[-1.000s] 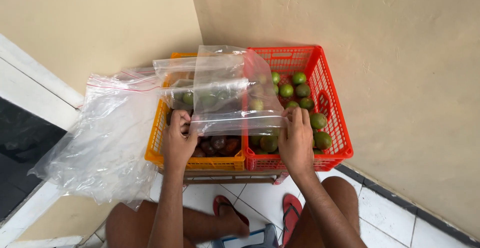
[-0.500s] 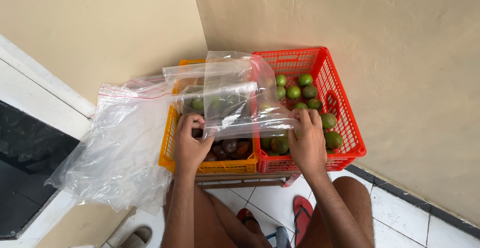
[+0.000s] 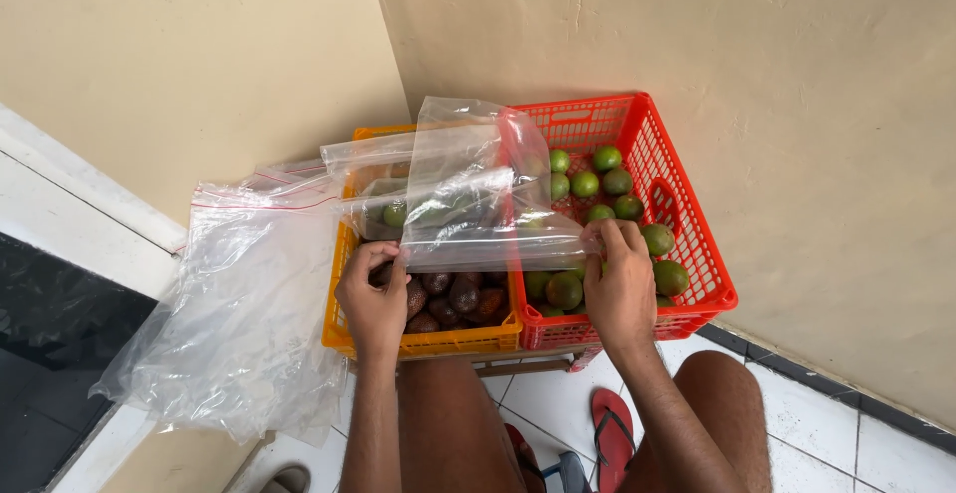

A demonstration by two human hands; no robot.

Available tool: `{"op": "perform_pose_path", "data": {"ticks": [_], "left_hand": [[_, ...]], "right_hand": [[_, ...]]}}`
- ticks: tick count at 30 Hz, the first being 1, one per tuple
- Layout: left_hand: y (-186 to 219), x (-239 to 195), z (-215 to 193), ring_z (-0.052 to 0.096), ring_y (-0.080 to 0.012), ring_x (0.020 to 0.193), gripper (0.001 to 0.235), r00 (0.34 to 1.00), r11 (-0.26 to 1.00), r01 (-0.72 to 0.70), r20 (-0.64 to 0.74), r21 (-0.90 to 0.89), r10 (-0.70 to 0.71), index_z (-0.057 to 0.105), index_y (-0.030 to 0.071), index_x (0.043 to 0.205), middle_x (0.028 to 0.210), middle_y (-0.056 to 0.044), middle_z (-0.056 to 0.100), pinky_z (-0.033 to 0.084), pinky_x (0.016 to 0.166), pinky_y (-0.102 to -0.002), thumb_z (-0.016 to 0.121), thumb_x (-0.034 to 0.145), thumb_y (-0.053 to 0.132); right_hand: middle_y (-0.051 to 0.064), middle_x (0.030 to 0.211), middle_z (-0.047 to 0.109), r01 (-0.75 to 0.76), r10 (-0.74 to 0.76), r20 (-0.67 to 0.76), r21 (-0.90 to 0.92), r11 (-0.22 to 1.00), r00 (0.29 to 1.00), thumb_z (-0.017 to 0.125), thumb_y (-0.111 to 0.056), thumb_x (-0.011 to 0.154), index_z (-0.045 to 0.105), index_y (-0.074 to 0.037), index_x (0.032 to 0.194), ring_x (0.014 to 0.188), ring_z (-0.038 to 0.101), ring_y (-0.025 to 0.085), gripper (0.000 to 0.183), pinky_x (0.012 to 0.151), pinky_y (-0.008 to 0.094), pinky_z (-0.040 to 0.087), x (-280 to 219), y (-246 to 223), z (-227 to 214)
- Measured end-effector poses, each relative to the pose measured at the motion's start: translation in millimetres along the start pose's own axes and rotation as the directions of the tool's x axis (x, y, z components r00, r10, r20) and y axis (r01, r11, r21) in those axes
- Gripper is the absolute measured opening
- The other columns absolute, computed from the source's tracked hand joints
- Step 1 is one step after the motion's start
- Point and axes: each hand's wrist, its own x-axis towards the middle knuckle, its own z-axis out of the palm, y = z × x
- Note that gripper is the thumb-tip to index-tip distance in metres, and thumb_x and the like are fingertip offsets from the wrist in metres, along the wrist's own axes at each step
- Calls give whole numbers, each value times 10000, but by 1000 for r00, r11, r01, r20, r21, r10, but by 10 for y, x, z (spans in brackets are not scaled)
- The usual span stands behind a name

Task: The person places green fruits from a red basket into clear plastic bags. They seal each bag and set it aside in a yellow basket. The person repeats this process for multiple bags.

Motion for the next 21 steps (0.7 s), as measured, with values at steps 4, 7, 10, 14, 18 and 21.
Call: {"op": "perform_pose_path", "data": {"ticks": [4, 7, 10, 14, 18, 21], "left_hand": [[50, 8, 6, 700, -326, 1089, 192, 1000, 999, -29, 11, -43, 30, 507, 24, 798, 1122, -154, 716, 683, 675, -365, 602, 925, -84], [-42, -4, -15, 682, -356, 1131, 291, 995, 989, -98, 1, -108, 99, 481, 19, 690, 1167, -150, 709, 677, 716, -386, 554, 917, -148], [-197, 34, -33, 689, -326, 1124, 307, 996, 981, -86, -18, -173, 84, 543, 30, 660, 1173, -133, 707, 667, 725, -363, 567, 906, -153], [-67, 51, -25, 713, -366, 1065, 211, 995, 981, 11, 95, -192, 7, 649, 10, 754, 1183, -189, 696, 669, 759, -427, 596, 912, -119], [-31, 53, -51, 677, -388, 1138, 156, 974, 963, 94, 223, -253, -37, 654, 6, 797, 1218, -188, 705, 655, 774, -444, 625, 944, -36], [71, -10, -93, 670, -343, 1111, 253, 963, 934, 53, 267, -354, 47, 616, -2, 707, 1328, -188, 675, 652, 743, -400, 574, 949, -65]], "right_hand": [[34, 1028, 587, 88, -87, 13, -35, 996, 996, 623, 61, 852, 536, -161, 986, 962, 665, 326, 273, 746, 463, 584, 22, 108, 42], [44, 1043, 616, 218, -221, 111, 39, 975, 969, 620, 35, 874, 497, -152, 965, 950, 677, 348, 242, 732, 467, 580, 78, 181, 16], [50, 1027, 668, 384, -370, 265, -2, 923, 890, 652, -15, 909, 572, -143, 938, 913, 715, 311, 153, 757, 418, 595, 182, 65, -199], [158, 923, 712, 487, -481, 321, 68, 871, 816, 661, -88, 954, 609, -87, 1016, 917, 729, 405, 82, 777, 489, 603, 396, 174, -380], [165, 965, 787, 271, -399, 351, 361, 892, 847, 627, -47, 965, 605, -91, 1117, 970, 765, 360, 160, 851, 501, 575, 497, 592, -122], [96, 901, 723, 275, -433, 252, 483, 831, 865, 579, -43, 1012, 613, -112, 1036, 787, 676, 216, 81, 761, 410, 545, 477, 660, -104]]}}
